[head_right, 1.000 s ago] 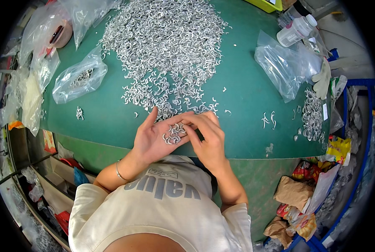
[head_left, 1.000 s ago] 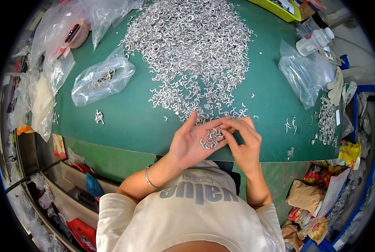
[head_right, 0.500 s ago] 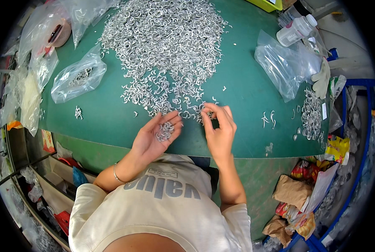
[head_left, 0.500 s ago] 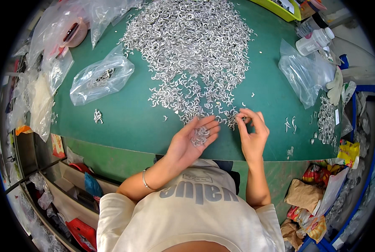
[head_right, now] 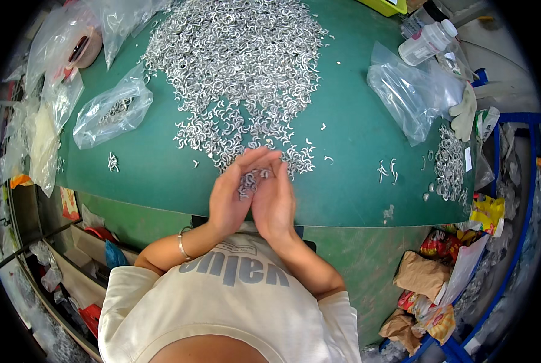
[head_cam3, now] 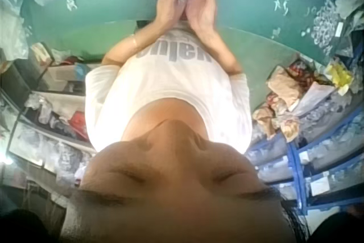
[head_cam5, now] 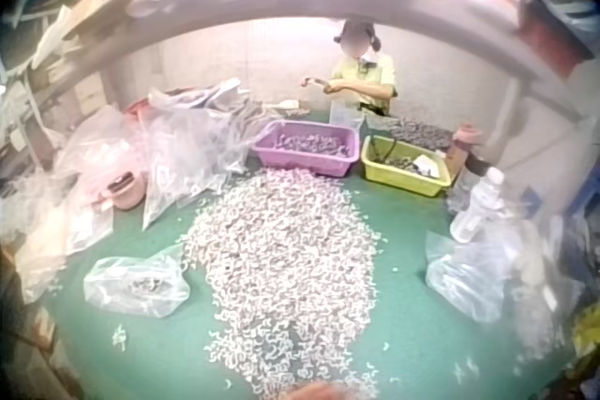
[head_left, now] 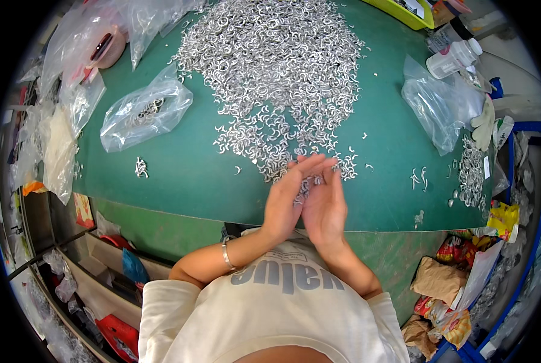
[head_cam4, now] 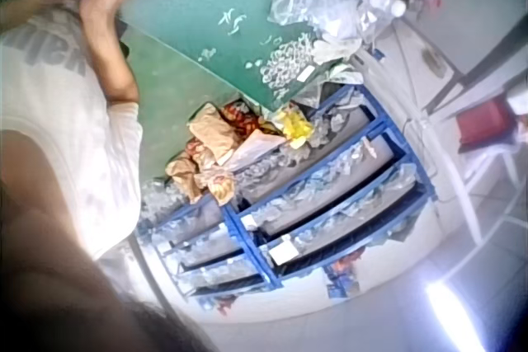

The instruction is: The person sorts through a large pile of small silver-colored metal components on a workbench, picking up individual pieces to inspect them and placing them into a plastic bag and different containers.

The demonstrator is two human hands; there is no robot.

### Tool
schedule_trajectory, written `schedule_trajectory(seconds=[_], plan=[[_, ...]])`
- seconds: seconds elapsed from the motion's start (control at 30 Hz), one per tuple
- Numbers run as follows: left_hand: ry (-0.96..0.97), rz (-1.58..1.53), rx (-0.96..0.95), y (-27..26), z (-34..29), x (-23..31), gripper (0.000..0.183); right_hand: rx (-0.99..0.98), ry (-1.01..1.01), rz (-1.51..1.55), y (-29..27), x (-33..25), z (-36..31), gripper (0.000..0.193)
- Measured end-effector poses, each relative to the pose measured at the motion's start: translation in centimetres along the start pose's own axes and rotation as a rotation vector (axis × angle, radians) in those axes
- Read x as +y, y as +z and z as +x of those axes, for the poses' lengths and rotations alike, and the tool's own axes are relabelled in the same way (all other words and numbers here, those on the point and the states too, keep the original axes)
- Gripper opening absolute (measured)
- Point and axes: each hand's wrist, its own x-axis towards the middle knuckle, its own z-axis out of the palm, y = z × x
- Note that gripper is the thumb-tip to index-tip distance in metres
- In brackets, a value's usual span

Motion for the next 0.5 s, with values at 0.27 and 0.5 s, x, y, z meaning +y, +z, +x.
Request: schedule_trajectory(seconds=[0.27,0.5], plan=[[0.31,0.116,-0.062,1.3,0.8,-0.5,0.058,0.122,0.183,0.273,-0.3,-0.1,1.1,0.043],[0.403,0.149,-0.069,1.8,1.7,0.9,0.06,0.136,0.365,0.429,0.1,-0.9,1.0,0.036]])
